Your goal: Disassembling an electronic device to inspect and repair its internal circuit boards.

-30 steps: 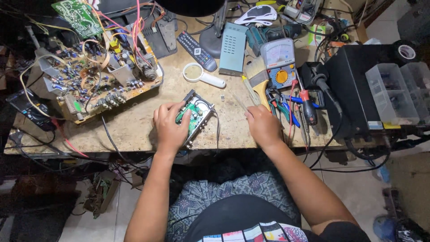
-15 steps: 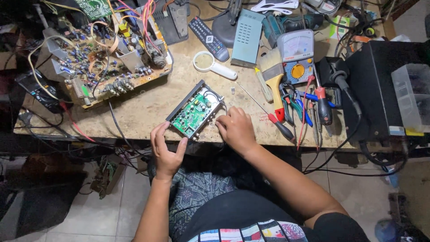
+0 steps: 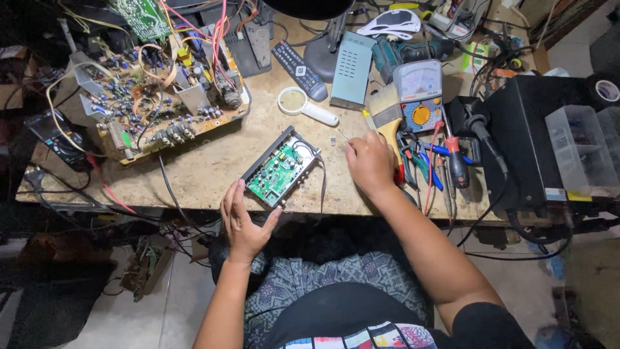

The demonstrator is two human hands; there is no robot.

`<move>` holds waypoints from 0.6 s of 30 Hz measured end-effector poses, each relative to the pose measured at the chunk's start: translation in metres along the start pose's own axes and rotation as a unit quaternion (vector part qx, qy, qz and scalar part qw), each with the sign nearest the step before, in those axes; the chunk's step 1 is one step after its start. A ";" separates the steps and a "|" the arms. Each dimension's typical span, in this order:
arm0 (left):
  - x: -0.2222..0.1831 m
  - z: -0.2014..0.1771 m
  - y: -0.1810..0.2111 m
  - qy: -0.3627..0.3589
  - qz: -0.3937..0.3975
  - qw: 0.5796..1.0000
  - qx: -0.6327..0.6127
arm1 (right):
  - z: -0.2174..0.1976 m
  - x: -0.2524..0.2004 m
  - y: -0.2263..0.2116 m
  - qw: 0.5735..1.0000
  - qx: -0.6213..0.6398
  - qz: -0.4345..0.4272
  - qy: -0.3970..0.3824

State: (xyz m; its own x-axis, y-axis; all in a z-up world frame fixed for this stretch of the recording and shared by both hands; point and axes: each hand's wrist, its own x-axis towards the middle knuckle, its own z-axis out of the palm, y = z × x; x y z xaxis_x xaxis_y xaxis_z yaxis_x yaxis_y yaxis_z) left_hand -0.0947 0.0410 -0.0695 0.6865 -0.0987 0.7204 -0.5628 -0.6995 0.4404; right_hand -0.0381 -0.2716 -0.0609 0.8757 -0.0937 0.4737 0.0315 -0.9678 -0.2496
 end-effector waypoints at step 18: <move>-0.007 0.004 -0.004 0.003 0.009 0.999 0.039 | 0.053 0.035 0.000 0.990 0.016 0.064 -0.125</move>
State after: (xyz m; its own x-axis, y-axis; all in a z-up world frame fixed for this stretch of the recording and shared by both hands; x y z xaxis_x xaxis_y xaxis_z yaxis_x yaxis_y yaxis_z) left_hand -0.0952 0.0417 -0.0788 0.6736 -0.1068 0.7313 -0.5366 -0.7511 0.3846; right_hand 0.0179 -0.2621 -0.0888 0.9655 -0.1496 0.2132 -0.0750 -0.9436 -0.3226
